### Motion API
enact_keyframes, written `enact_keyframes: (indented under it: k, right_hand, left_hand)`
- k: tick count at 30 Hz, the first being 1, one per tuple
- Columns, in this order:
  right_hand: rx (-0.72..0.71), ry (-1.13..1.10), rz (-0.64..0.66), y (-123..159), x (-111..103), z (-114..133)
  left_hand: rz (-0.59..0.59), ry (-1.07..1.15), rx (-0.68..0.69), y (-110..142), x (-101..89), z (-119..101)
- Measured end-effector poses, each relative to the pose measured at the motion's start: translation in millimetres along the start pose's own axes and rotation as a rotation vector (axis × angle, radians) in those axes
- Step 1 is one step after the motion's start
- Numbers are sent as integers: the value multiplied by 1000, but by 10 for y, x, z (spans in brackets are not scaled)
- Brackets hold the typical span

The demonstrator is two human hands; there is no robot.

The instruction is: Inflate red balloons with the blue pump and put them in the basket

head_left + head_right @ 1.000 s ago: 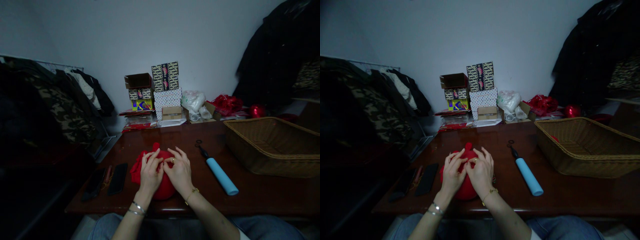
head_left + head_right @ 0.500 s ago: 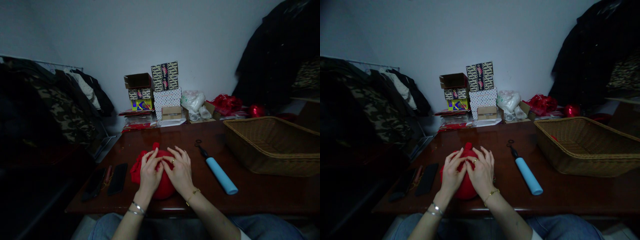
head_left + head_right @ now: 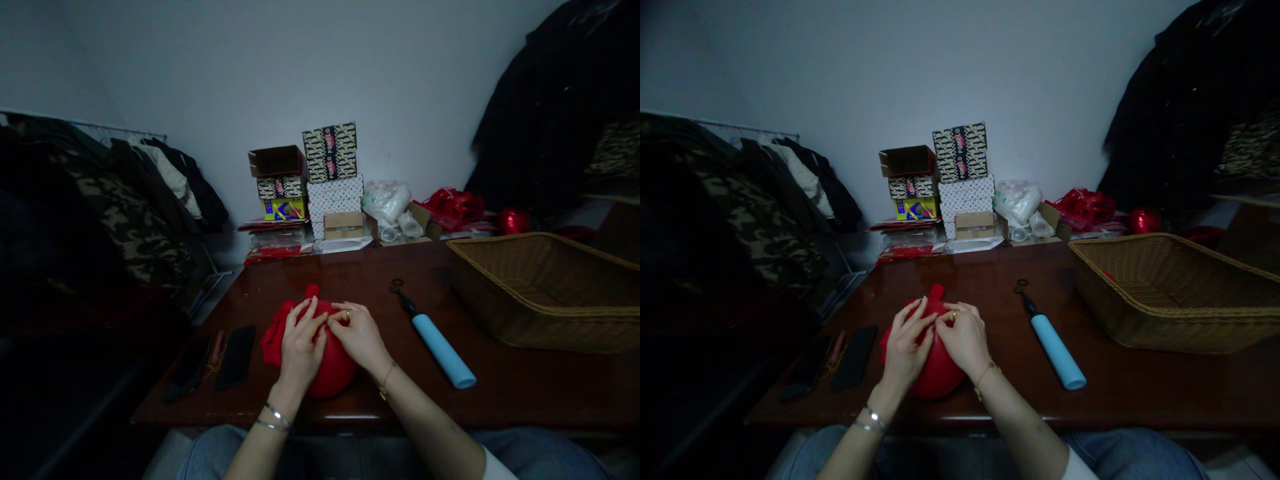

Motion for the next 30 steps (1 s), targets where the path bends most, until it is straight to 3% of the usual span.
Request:
enact_keyframes:
  k: [7, 14, 21, 30]
  right_hand:
    - [92, 20, -80, 29, -4, 19]
    - [135, -52, -91, 75, -25, -55]
    - [-1, -107, 14, 82, 35, 105]
    - [20, -154, 2, 55, 32, 54]
  left_hand:
    - [10, 37, -41, 0, 11, -10]
    - [-20, 206, -253, 1, -76, 94]
    - [46, 138, -201, 4, -68, 96]
    - [58, 48, -106, 27, -27, 51]
Point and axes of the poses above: each hand's wrist, its own y-axis away from the middle knuckle, its own x-axis out of the palm, z = x × y, the point moved 3 cm from there along -y, towards the middle knuckle, and after that the axes turned 7 degrees about z, right-handed, at the moved point
